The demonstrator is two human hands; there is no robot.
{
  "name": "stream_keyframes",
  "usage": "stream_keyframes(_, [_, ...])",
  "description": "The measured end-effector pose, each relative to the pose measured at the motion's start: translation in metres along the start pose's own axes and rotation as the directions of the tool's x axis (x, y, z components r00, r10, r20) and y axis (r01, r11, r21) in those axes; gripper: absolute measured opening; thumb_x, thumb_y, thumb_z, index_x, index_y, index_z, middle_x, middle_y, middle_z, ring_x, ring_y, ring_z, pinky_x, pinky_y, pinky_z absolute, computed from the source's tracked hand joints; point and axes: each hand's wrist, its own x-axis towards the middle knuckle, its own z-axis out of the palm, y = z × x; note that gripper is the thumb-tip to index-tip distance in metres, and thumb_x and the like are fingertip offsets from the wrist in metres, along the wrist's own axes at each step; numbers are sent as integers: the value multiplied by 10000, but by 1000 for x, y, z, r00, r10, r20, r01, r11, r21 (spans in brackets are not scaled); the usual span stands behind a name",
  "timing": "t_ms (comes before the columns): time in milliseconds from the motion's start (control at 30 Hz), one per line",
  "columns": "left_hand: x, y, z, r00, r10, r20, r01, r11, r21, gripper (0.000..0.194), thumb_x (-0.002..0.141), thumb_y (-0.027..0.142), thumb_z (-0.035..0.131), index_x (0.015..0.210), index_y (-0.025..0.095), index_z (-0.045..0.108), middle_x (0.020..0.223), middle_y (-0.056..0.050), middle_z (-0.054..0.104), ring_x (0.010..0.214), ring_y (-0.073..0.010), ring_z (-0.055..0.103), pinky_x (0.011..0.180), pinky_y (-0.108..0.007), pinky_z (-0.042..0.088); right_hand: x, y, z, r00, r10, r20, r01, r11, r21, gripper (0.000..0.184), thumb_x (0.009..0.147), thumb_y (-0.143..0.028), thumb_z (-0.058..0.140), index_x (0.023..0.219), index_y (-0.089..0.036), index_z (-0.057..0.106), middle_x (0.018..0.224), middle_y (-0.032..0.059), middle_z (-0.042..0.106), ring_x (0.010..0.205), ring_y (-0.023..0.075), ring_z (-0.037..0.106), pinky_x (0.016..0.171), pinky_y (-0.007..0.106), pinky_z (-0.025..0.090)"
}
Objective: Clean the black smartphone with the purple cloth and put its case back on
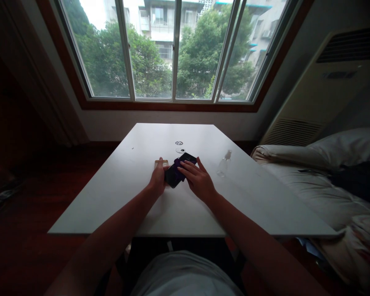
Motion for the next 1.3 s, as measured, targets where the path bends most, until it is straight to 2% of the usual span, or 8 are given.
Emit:
stream_keyframes(167, [-13, 8, 7, 999, -35, 27, 33, 997, 76, 790, 871, 828, 394, 955, 100, 690, 817, -150, 694, 613, -206, 625, 587, -334, 524, 2, 3, -7, 996, 74, -48, -73, 997, 30, 370, 992, -112, 474, 1285, -254, 650, 1287, 33, 690, 1218, 197, 628, 1267, 512, 246])
stream_keyframes(300, [-20, 11, 9, 978, -25, 209, -5, 990, 142, 945, 848, 892, 252, 959, 78, 719, 841, -171, 697, 582, -205, 625, 573, -341, 531, 0, 2, -6, 958, 258, -122, -246, 963, 108, 237, 1001, -247, 521, 1181, -215, 672, 1149, 75, 725, 1073, 230, 662, 1143, 482, 408])
stream_keyframes(367, [-19, 9, 10, 965, 57, 256, -106, 977, 182, 945, 855, 883, 264, 956, 68, 731, 821, -167, 687, 585, -198, 624, 556, -326, 527, 0, 2, -3, 868, 474, -146, -438, 871, 223, 268, 995, -368, 538, 1148, -192, 671, 1070, 96, 729, 977, 256, 668, 972, 458, 516])
stream_keyframes(467, [-15, 2, 12, 945, 266, 189, -313, 903, 293, 778, 851, 821, 465, 893, 86, 716, 779, -132, 658, 591, -183, 614, 511, -295, 511, 1, 7, 3, 651, 759, -24, -646, 570, 507, 407, 935, -545, 589, 1078, -174, 677, 929, 75, 726, 815, 235, 660, 722, 363, 550])
stream_keyframes(567, [-11, -7, 12, 928, 346, 141, -372, 820, 436, 561, 827, 673, 673, 863, 113, 685, 799, -109, 649, 612, -164, 608, 472, -258, 492, 2, 15, 9, 494, 857, 150, -633, 236, 737, 507, 816, -621, 704, 1040, -165, 696, 922, 65, 734, 797, 219, 668, 691, 330, 554])
stream_keyframes(633, [-8, -14, 12, 942, 290, 170, -336, 805, 490, 475, 839, 592, 710, 856, 119, 673, 829, -115, 662, 632, -166, 620, 467, -253, 499, 1, 20, 12, 442, 865, 238, -585, 76, 808, 536, 759, -621, 760, 1025, -158, 708, 940, 72, 742, 792, 219, 680, 695, 335, 567])
stream_keyframes(900, [-7, -28, 13, 939, 181, 292, -302, 840, 450, 345, 862, 449, 738, 802, 122, 646, 710, -99, 675, 578, -197, 669, 483, -289, 549, -1, 18, 19, 387, 836, 389, -608, -86, 789, 556, 724, -651, 778, 943, -144, 722, 843, 80, 747, 698, 234, 699, 640, 353, 590])
stream_keyframes(1300, [0, -26, 9, 964, 223, 146, -264, 871, 414, 302, 839, 404, 761, 812, 121, 661, 732, -78, 673, 576, -190, 647, 463, -290, 542, 1, 10, 19, 474, 791, 386, -605, -25, 796, 549, 741, -611, 777, 1008, -136, 706, 877, 74, 744, 722, 203, 690, 689, 322, 579])
